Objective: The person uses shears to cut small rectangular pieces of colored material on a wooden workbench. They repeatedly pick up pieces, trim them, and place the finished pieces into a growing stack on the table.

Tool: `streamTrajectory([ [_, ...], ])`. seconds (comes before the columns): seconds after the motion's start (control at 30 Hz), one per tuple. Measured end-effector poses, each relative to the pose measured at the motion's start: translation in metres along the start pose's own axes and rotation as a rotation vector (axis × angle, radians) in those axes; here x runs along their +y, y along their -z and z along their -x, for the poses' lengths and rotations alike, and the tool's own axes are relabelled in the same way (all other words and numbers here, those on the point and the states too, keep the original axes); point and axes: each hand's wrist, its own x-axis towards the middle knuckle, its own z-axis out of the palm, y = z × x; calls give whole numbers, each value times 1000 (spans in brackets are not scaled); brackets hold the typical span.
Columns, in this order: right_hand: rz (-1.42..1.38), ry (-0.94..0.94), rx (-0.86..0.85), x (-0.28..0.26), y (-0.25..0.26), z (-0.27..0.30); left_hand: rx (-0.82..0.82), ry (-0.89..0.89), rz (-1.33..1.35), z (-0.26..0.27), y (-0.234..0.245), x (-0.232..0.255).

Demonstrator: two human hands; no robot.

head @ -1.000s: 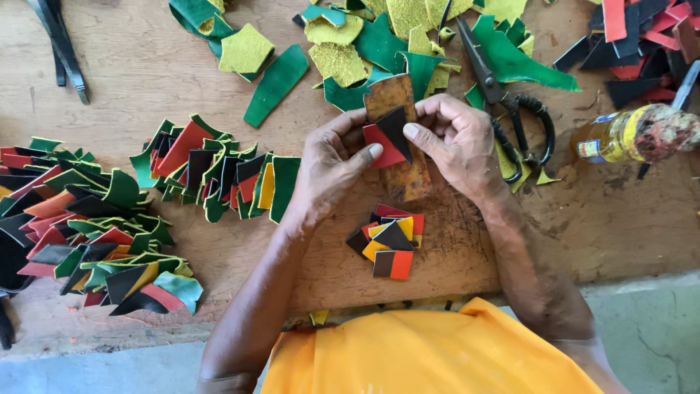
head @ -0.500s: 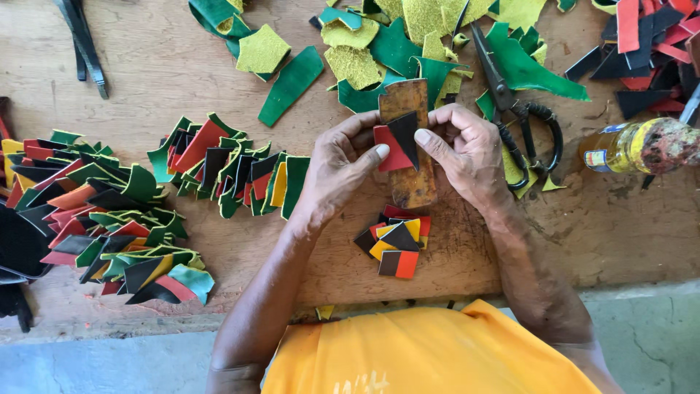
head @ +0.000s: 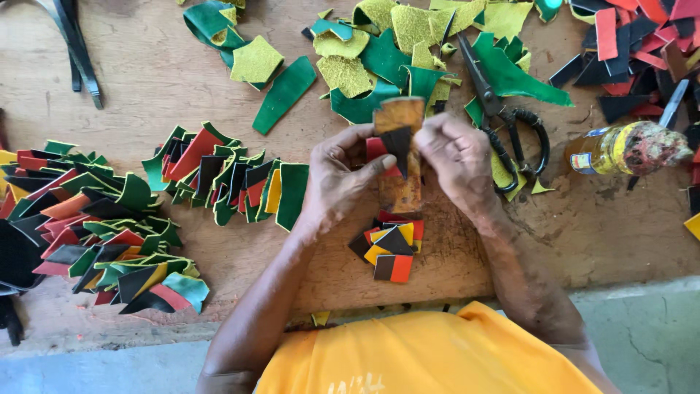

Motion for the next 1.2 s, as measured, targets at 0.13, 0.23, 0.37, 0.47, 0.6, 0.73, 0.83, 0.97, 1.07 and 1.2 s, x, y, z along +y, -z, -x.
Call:
streamTrajectory([
  [0.13,-541,-4,182,-7,1,3,-114,-82,-102,17,-6,10],
  [0.23,-448,126,296,-8,-1,-6,-272,-192,-271,20,-7,17],
  [0.37,-22,198,329,-11,-8,-17,-441,-200,-353,20,1,19],
  [0.47,165,132,338,-19,-15,-25,-360,-90,-157,19,0,12],
  [0.6,328,65,312,-30,-21,-31,43,-48,69,1,1,-1],
  [0.73,263,41,282,-38,-22,-27,86,-57,63,-5,17,-3],
  [0.83,281,66,271,-40,-20,-26,91,-48,50,-6,19,-5],
  [0.97,314,92,276,-39,-20,-26,93,-56,54,-7,17,-9],
  [1.07,322,93,275,-37,-19,-24,84,-41,62,-6,18,-13],
  [1.2,346,113,272,-31,-17,-22,117,-45,-3,-5,20,-14],
])
